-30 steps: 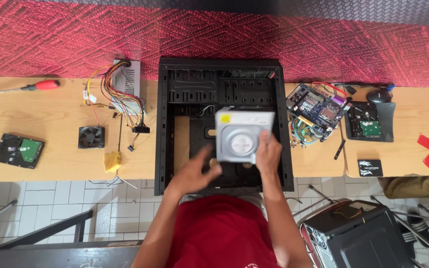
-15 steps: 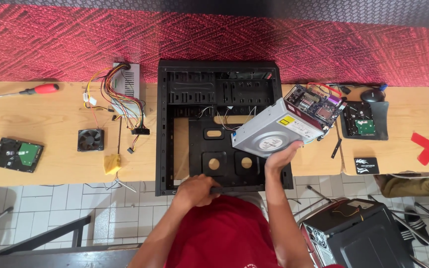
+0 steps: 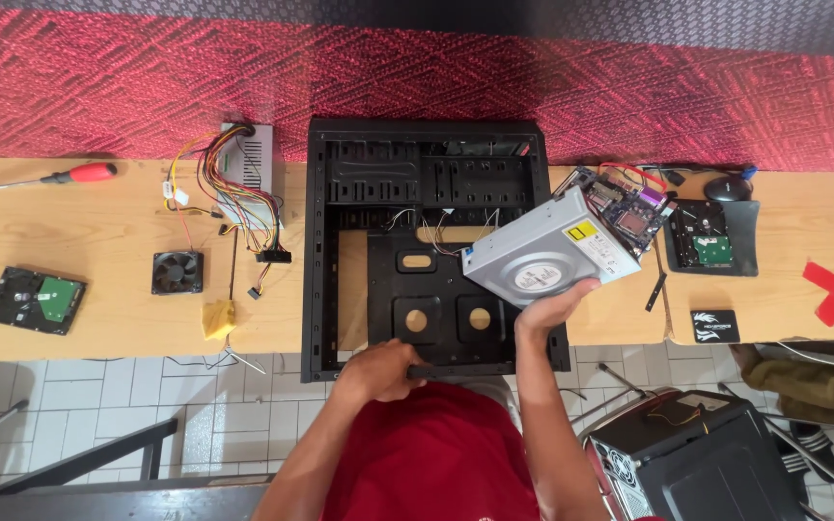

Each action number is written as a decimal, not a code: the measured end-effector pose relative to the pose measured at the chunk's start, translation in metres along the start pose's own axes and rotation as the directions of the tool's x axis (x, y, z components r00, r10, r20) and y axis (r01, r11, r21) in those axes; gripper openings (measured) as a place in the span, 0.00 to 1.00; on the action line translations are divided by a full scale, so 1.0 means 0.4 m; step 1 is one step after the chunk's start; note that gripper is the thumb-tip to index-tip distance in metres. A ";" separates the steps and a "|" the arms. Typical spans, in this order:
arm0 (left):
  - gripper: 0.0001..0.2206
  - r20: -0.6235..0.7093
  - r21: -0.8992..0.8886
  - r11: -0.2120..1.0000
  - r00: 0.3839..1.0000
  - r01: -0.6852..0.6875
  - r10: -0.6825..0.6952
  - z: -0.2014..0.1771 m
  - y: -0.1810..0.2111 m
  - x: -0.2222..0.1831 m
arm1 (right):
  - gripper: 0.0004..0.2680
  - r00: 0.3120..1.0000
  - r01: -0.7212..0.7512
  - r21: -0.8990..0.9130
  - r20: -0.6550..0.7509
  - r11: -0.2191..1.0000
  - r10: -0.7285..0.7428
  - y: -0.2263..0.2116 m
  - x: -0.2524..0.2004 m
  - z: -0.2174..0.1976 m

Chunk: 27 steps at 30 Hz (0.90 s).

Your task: The person is disassembling a computer by unscrewing a fan from the case and then handling other internal components like the motherboard and DVD drive.

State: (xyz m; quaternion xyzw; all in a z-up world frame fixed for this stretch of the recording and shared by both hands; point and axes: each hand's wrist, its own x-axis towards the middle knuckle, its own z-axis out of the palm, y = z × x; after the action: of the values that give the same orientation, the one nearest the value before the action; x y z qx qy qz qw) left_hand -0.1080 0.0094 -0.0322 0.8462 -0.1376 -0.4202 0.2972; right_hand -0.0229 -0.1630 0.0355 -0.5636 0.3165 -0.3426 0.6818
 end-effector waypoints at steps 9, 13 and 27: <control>0.41 -0.680 0.205 0.851 0.555 -0.484 0.479 0.000 0.009 -0.046 | 0.32 0.997 -0.054 0.108 -0.049 0.993 0.059 0.006 0.000 -0.001; 0.34 -0.864 0.302 0.831 0.233 -0.467 0.445 -0.060 -0.008 -0.030 | 0.32 0.996 -0.046 0.122 -0.065 0.992 0.054 0.014 0.003 0.000; 0.12 -0.629 -0.770 0.387 0.705 -0.508 -0.326 -0.328 -0.116 0.251 | 0.32 0.996 -0.072 0.073 -0.053 0.995 0.076 0.022 0.013 -0.001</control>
State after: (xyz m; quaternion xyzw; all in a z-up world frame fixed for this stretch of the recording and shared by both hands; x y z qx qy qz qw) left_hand 0.0562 0.0480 -0.0624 0.6150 0.1900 -0.0485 0.7638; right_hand -0.0192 -0.1662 0.0265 -0.5171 0.3437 -0.3437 0.7045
